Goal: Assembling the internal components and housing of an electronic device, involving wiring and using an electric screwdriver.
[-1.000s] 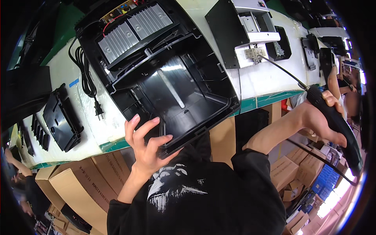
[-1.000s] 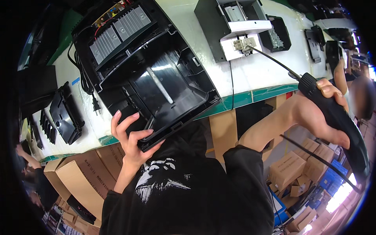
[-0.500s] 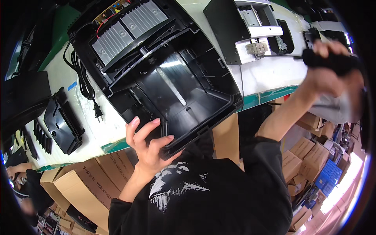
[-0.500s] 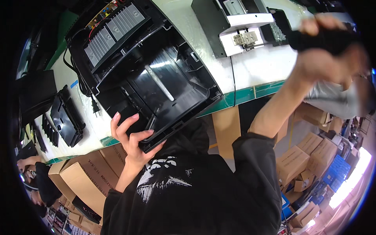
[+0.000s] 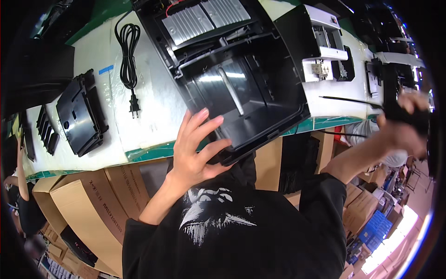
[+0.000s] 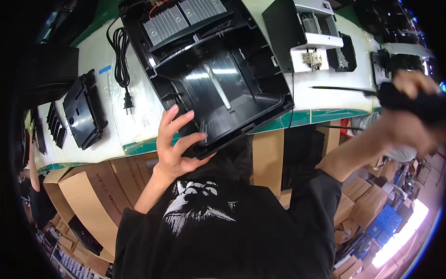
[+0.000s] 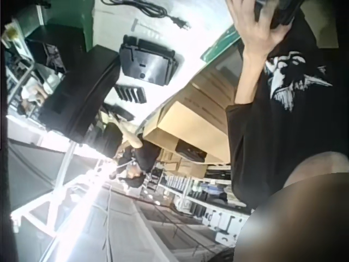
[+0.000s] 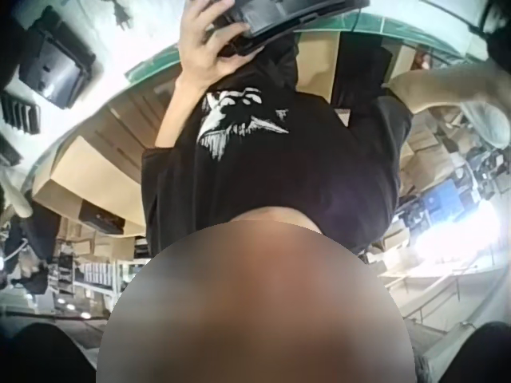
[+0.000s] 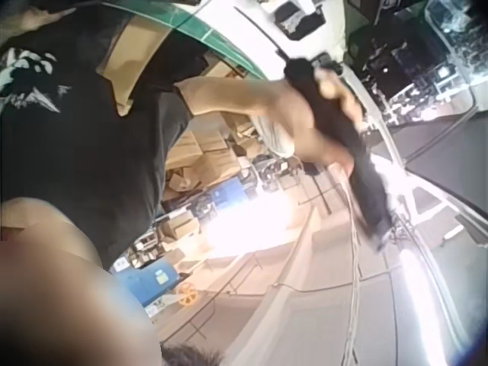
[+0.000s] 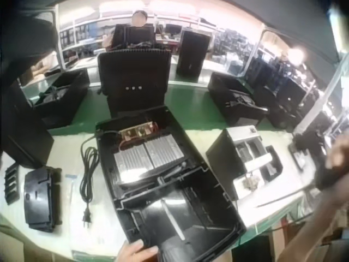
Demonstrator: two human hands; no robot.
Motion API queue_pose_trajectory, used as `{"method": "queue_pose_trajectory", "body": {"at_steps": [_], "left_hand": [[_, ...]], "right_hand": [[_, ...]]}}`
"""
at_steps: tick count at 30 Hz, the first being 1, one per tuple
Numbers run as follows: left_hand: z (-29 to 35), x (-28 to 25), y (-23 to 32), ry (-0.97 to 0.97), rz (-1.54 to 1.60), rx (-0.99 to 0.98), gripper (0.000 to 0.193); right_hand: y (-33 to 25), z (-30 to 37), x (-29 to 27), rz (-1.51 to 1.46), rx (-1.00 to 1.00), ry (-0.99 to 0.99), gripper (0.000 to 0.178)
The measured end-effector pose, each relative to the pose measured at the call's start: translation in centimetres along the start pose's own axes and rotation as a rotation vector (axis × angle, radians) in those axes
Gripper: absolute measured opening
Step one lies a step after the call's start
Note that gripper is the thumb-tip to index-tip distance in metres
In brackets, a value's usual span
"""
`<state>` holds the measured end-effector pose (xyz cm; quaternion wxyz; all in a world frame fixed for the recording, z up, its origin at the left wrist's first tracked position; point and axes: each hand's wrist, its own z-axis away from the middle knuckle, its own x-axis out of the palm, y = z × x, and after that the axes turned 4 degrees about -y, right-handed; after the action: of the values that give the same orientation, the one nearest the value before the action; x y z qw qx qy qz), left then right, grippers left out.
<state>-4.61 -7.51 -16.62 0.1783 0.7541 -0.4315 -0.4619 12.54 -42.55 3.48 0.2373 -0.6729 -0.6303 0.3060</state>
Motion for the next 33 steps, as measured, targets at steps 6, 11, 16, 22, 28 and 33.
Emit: {"method": "queue_pose_trajectory", "body": {"at_steps": [6,11,16,22,28,33], "left_hand": [[-1.0,1.1,0.3,-0.019,-0.044,-0.006,0.045],[-0.9,0.8,0.5,-0.028,-0.028,-0.014,0.046],[-1.0,1.2,0.5,-0.015,0.029,-0.004,0.046],[-0.8,0.6,0.5,-0.012,0.033,-0.020,0.052],[-0.9,0.9,0.5,-0.014,0.034,-0.018,0.051],[-1.1,0.8,0.7,-0.024,0.048,-0.020,0.052]], "right_hand": [[-12.0,5.0,-2.6,-0.250,-0.255,-0.232,0.041],[-13.9,7.4,-4.4,-0.587,-0.273,-0.223,0.032],[-8.4,8.0,10.6,-0.886,-0.302,-0.118,0.032],[-6.9,10.2,14.5,-0.655,-0.014,-0.158,0.043],[-5.8,11.5,17.9,-0.535,0.124,-0.338,0.055],[-4.6,12.2,17.8,-0.437,0.120,-0.493,0.063]]}}
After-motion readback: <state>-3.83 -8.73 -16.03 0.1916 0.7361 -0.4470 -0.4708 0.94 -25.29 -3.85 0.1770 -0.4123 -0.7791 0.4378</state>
